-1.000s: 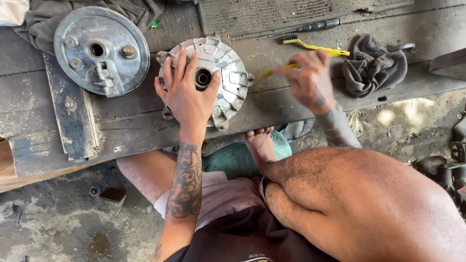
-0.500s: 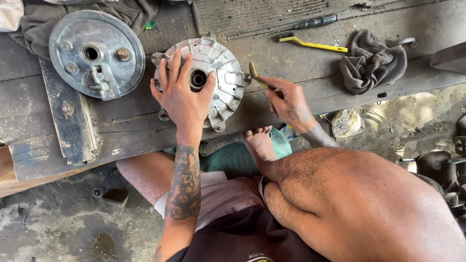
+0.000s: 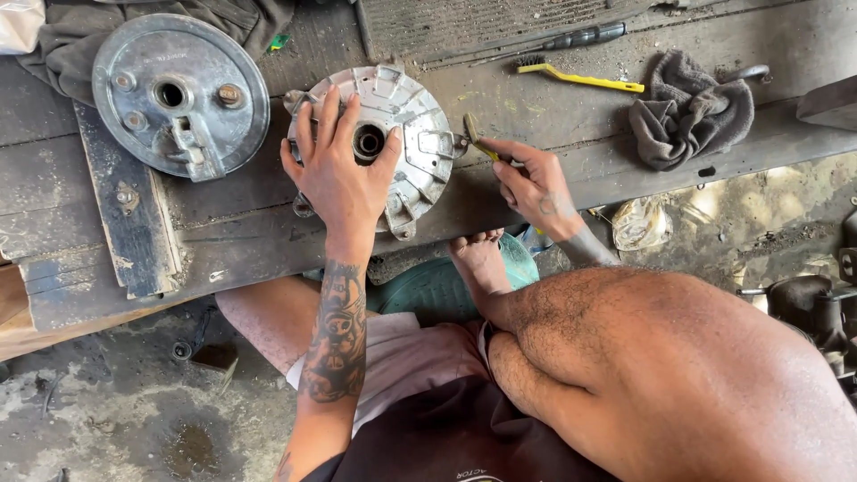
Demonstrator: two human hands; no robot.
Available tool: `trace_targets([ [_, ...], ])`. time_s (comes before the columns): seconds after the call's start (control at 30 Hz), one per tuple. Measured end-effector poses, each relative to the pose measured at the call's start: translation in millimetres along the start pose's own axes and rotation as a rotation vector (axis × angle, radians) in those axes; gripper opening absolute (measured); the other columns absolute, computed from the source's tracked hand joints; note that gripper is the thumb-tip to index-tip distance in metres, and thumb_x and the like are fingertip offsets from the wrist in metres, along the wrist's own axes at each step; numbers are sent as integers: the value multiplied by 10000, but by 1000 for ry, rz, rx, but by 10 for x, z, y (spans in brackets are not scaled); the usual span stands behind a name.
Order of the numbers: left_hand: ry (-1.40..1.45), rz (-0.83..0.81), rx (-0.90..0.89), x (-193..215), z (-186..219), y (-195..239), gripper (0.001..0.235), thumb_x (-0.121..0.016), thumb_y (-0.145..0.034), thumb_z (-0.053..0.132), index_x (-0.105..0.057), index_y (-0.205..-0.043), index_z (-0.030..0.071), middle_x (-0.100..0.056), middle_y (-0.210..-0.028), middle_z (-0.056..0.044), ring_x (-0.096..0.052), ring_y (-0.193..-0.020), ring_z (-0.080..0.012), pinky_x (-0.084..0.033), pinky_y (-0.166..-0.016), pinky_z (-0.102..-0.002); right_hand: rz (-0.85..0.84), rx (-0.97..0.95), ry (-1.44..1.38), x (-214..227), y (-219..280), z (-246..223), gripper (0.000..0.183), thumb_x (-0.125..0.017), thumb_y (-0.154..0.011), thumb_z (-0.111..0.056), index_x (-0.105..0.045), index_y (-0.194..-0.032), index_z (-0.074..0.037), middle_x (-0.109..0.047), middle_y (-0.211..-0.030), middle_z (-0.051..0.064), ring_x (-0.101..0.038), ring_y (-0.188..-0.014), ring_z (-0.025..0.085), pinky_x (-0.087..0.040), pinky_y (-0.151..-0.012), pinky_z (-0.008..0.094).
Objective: Cleaning a motorcycle engine component using a small brush to remove dirt and grime.
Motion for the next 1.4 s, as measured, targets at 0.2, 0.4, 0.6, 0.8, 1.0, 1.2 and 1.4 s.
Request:
trace_targets([
  [0.2, -4, 3, 0, -4, -1, 13, 578, -709, -915, 610, -737, -1331, 210, -561, -1498, 77, -409, -1440, -251, -243, -1130, -642, -5, 21, -1, 11, -9, 50, 371, -496, -1047, -50, -598, -1397, 20, -540, -618, -2, -478, -492, 79, -391, -441, 213],
  [0.4, 10, -22, 4, -5, 14, 24, 576, -688, -917, 603, -736, -1322, 197, -557, -1498, 72, -401, -1440, -264, -233, -1124, -657, -18, -44, 28, 29, 83, 70, 383, -492, -1045, -83, -609, -1404, -21, -476, -583, -8, -432, -500, 77, -351, -478, 214],
  [0.6, 17, -26, -2, -5, 32, -3, 575, -693, -916, 598, -738, -1325, 196, -562, -1497, 69, -401, -1442, -259, -242, -1127, -649, -15, -16, 98, 55, 120, 30, 370, -515, -1035, -62, -632, -1383, -17, -535, -801, 23, -464, -598, 108, -363, -519, 253],
  [0.8, 23, -13, -15, 5, 27, 2, 590, -684, -926, 611, -734, -1337, 192, -560, -1501, 64, -408, -1440, -264, -242, -1132, -646, -16, 99, 257, 28, 23, -233, 392, -521, -1007, -51, -634, -1379, -5, -600, -846, 55, -509, -600, 137, -397, -532, 289],
  [1.0, -26, -17, -25, -66, -13, -7, 574, -729, -897, 580, -720, -1318, 188, -582, -1492, 10, -428, -1428, -276, -239, -1121, -647, 81, 211, 199, 54, -147, -12, 346, -569, -1002, 39, -694, -1320, -12, -692, -974, 263, -707, -827, 358, -543, -640, 398],
  [1.2, 22, 8, -12, -6, -11, 31, 569, -726, -905, 599, -749, -1312, 202, -578, -1482, 70, -416, -1429, -236, -260, -1106, -636, -127, 18, 378, 88, 273, -126, 393, -574, -975, -61, -643, -1362, -70, -750, -1178, 134, -510, -519, 112, -385, -432, 274],
  [1.4, 72, -15, -165, -40, -19, -26, 617, -639, -944, 665, -763, -1307, 182, -585, -1474, 50, -430, -1405, -245, -263, -1109, -633, 205, -14, -58, 605, 674, -20, 388, -486, -1034, -16, -585, -1408, 6, -544, -816, 44, -452, -551, 83, -378, -448, 212],
])
Point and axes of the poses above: each hand's wrist, its own y-axis away from the middle knuckle, its own x-axis out of the back of the hand, z = x × y, the point moved 10 cm from there along -y, towards the middle knuckle
